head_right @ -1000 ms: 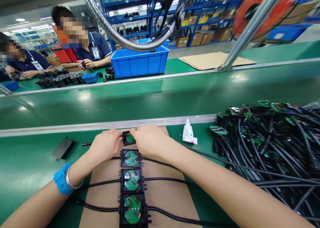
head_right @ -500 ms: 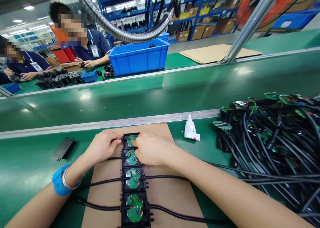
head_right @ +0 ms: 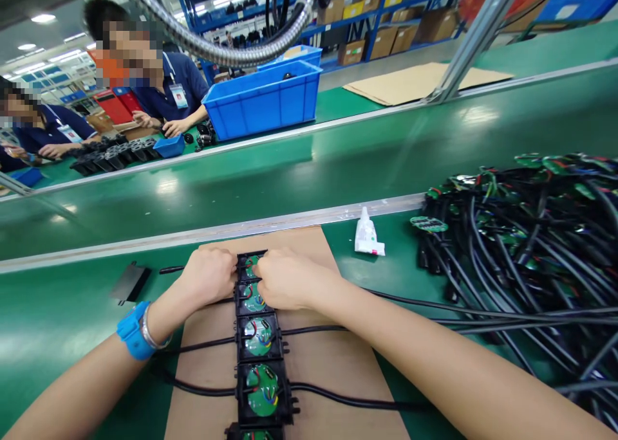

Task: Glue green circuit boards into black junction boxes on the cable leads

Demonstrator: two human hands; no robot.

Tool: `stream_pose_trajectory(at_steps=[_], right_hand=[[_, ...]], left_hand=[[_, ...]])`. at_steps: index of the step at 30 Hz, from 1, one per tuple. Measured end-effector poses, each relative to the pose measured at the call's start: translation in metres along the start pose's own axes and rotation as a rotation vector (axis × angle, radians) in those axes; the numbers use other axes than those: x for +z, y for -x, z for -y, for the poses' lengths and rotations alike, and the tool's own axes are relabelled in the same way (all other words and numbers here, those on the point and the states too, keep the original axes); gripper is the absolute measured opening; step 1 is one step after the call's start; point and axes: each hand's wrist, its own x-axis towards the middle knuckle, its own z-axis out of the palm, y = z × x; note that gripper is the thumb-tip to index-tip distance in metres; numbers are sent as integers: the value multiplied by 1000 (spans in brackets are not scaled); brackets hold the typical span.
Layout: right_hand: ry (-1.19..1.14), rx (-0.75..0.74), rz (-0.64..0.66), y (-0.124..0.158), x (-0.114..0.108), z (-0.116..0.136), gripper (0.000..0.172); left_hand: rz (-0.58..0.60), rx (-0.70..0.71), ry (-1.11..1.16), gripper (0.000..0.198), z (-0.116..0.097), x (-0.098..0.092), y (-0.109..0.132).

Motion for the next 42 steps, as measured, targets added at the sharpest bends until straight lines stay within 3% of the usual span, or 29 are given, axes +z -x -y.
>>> stream_pose_trajectory(at_steps=[4, 10, 15, 20, 23, 26, 29, 37, 42], right_hand=[[4, 29, -12, 3, -2, 5, 38], [-15, 31, -40, 7, -4, 6, 36], [-127, -17, -30, 6, -4, -4, 39], [-261, -100, 1, 11, -6, -20, 47], [-318, -49, -42, 20, -9, -25, 48], [-259, 16, -99, 26, -11, -22, 27], [-191, 39, -108, 26, -6, -16, 9], [-65, 214, -238, 6, 25, -7, 26], [-59, 237, -238, 1, 30, -16, 26]], left_hand=[[-37, -24, -32, 20, -1, -1, 11], [-46, 61, -45, 52, -13, 23, 30], [-52, 43, -33, 49, -23, 30, 24], [-113, 90, 41, 48, -10, 22, 26], [-207, 104, 114, 44, -2, 20, 28], [-274, 198, 189, 34, -1, 23, 25], [-268, 348, 249, 25, -3, 29, 19], [-286, 374, 311, 25, -3, 43, 14], [-293, 351, 315, 25, -6, 42, 15]])
